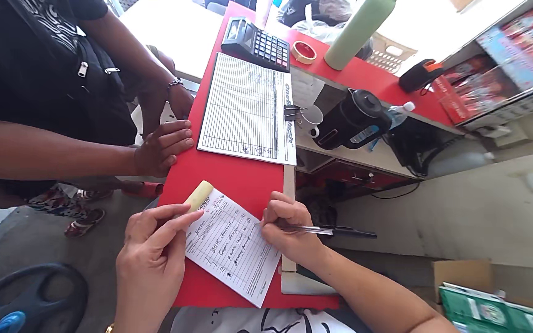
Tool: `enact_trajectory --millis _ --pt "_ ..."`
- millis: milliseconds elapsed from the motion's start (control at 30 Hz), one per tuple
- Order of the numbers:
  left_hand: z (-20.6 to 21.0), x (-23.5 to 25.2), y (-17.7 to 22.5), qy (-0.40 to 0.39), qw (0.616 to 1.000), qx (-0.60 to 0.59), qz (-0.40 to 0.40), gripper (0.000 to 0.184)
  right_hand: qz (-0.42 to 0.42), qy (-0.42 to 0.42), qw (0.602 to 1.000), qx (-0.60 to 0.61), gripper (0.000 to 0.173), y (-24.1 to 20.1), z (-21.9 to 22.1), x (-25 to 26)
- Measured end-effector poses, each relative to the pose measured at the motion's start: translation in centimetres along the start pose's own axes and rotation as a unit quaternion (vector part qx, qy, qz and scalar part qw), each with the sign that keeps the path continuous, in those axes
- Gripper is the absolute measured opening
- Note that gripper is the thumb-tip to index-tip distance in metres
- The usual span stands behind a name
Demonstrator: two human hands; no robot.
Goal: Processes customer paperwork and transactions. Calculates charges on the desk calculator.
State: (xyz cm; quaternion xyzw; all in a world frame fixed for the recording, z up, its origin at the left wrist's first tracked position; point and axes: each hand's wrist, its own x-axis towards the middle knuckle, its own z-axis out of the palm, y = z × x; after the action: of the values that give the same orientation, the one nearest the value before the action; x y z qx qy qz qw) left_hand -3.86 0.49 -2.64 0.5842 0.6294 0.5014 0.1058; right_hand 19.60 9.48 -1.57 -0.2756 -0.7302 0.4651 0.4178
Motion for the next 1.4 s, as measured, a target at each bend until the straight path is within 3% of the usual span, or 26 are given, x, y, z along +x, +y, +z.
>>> enact_trajectory --millis 300,500,733,933,1167,1400 --pt "0.0 0.0 0.1 0.003 1.0 0.001 -0.007 0.025 0.004 0.002 1.0 0.009 0.014 0.0 -0.1 0.0" --pt "0.1 -0.1 0.0 0.004 1.0 0.011 -0.017 0.024 0.005 0.001 0.993 0.121 0.013 -0.9 -1.4 0.5" --pt "0.1 -0.3 0.1 -0.004 1.0 0.014 -0.025 0.023 -0.051 -0.187 0.98 0.049 0.008 -3.5 1.5 -1.5" --pt "0.1 -0.2 0.1 -0.003 1.0 0.014 -0.022 0.023 -0.042 -0.197 0.977 0.069 0.007 -1.9 2.4 -1.4" --pt "0.1 -0.2 0.2 -0.004 1.0 0.013 -0.025 0.024 -0.085 -0.186 0.979 -0.013 0.01 -2.2 3.0 -1.9" --pt "0.1 -0.3 0.1 -0.001 1.0 0.015 -0.023 0.024 -0.01 -0.156 0.982 0.109 0.009 -2.4 1.2 -0.7"
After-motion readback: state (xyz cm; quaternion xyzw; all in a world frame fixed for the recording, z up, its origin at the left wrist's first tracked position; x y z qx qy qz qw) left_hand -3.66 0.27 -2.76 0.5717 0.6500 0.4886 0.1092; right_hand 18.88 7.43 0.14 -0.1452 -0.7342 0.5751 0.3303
